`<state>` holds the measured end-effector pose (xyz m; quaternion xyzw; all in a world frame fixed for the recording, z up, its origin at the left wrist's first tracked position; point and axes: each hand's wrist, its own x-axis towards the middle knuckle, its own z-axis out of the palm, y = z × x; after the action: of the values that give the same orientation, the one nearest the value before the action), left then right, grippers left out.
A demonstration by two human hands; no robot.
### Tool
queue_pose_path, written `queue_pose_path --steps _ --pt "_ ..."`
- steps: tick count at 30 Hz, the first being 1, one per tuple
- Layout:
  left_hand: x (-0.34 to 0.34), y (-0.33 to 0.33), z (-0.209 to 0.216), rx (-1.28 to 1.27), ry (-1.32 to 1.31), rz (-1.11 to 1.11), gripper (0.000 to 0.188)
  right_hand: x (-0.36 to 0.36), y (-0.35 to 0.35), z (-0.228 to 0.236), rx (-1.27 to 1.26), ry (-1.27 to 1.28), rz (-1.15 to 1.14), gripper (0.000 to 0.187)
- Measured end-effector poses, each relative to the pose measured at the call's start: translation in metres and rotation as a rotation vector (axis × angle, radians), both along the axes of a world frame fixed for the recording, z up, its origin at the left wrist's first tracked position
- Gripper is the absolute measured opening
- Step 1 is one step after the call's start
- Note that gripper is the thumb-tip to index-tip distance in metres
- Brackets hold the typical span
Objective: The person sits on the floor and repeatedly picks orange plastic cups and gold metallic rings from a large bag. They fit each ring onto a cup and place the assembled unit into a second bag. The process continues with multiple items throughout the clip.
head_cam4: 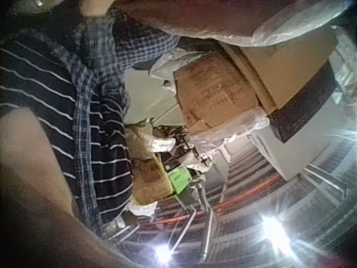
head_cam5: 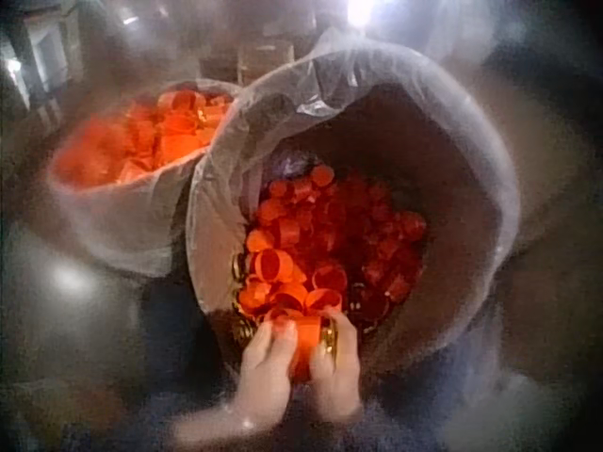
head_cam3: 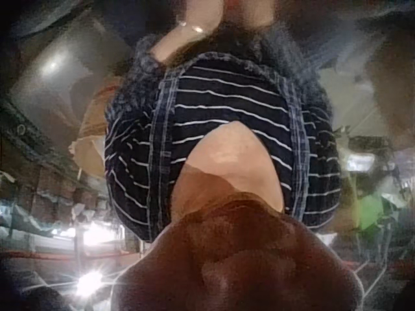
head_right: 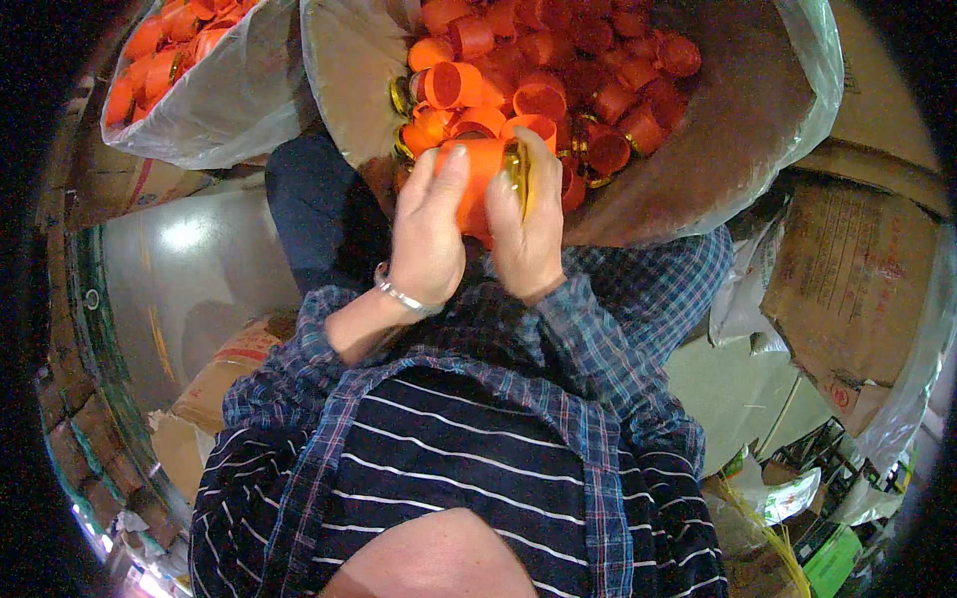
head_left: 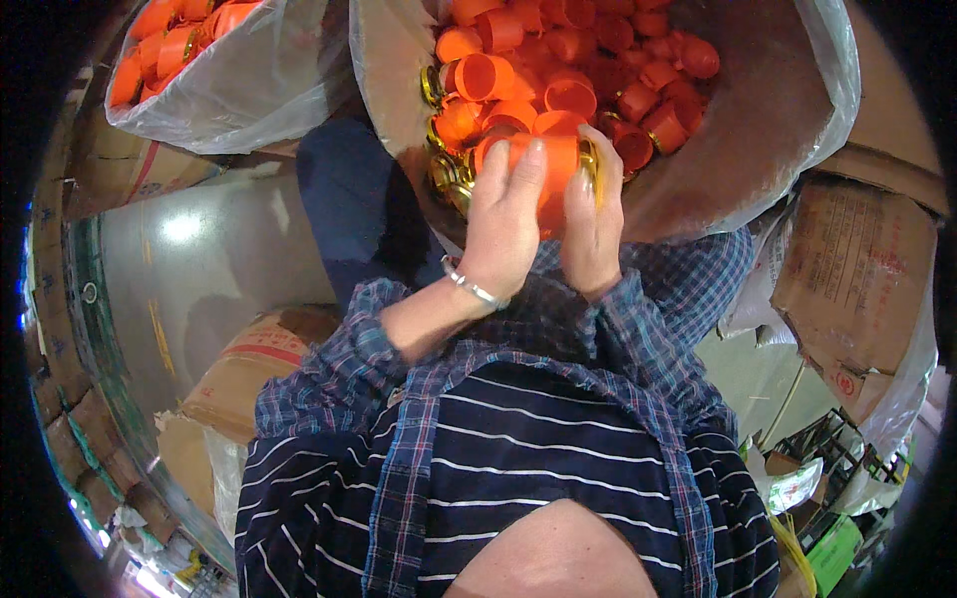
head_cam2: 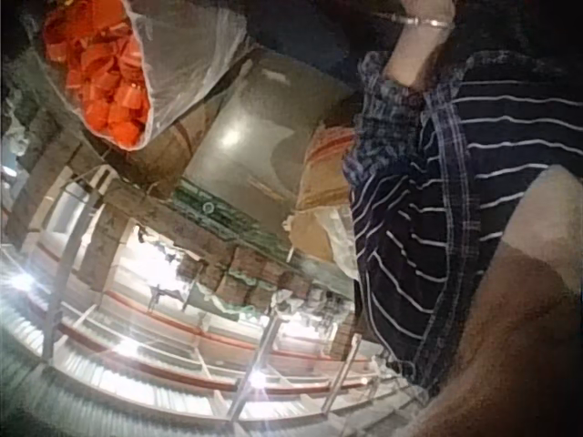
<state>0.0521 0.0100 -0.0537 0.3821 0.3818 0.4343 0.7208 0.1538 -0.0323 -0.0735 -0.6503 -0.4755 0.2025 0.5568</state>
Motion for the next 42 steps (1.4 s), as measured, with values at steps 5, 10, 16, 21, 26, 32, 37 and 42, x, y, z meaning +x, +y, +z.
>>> queue_pose_path --steps 5,10,16,21,26,32,37,42 --pt "-0.013 0.008 -0.032 0.628 0.511 -0.237 0.04 -0.005 0.006 -0.016 -0.176 0.922 -0.088 0.038" --pt "-0.013 0.027 -0.038 -0.577 -0.107 -0.134 0.037 -0.006 -0.006 -0.02 0.049 -0.37 0.096 0.033" --pt "-0.025 0.014 -0.028 0.868 0.454 -0.345 0.044 0.015 0.009 -0.013 -0.102 1.381 0.033 0.037" --pt "-0.019 0.001 -0.03 0.38 0.362 -0.159 0.038 -0.008 0.007 -0.024 -0.133 0.478 -0.137 0.041" --pt "-0.009 0.026 -0.028 -0.521 -0.238 -0.095 0.04 0.005 0.001 -0.023 0.042 -0.327 0.082 0.051" --pt "-0.003 -0.005 -0.025 0.346 0.297 0.001 0.032 -0.006 0.015 -0.035 -0.024 1.104 -0.079 0.036" --pt "-0.004 0.015 -0.041 -0.454 -0.222 0.001 0.041 0.001 0.004 -0.043 0.004 -0.212 -0.08 0.045" --pt "-0.004 0.019 -0.04 -0.239 -0.065 0.032 0.039 0.004 0.016 -0.038 -0.036 0.0 0.002 0.048"
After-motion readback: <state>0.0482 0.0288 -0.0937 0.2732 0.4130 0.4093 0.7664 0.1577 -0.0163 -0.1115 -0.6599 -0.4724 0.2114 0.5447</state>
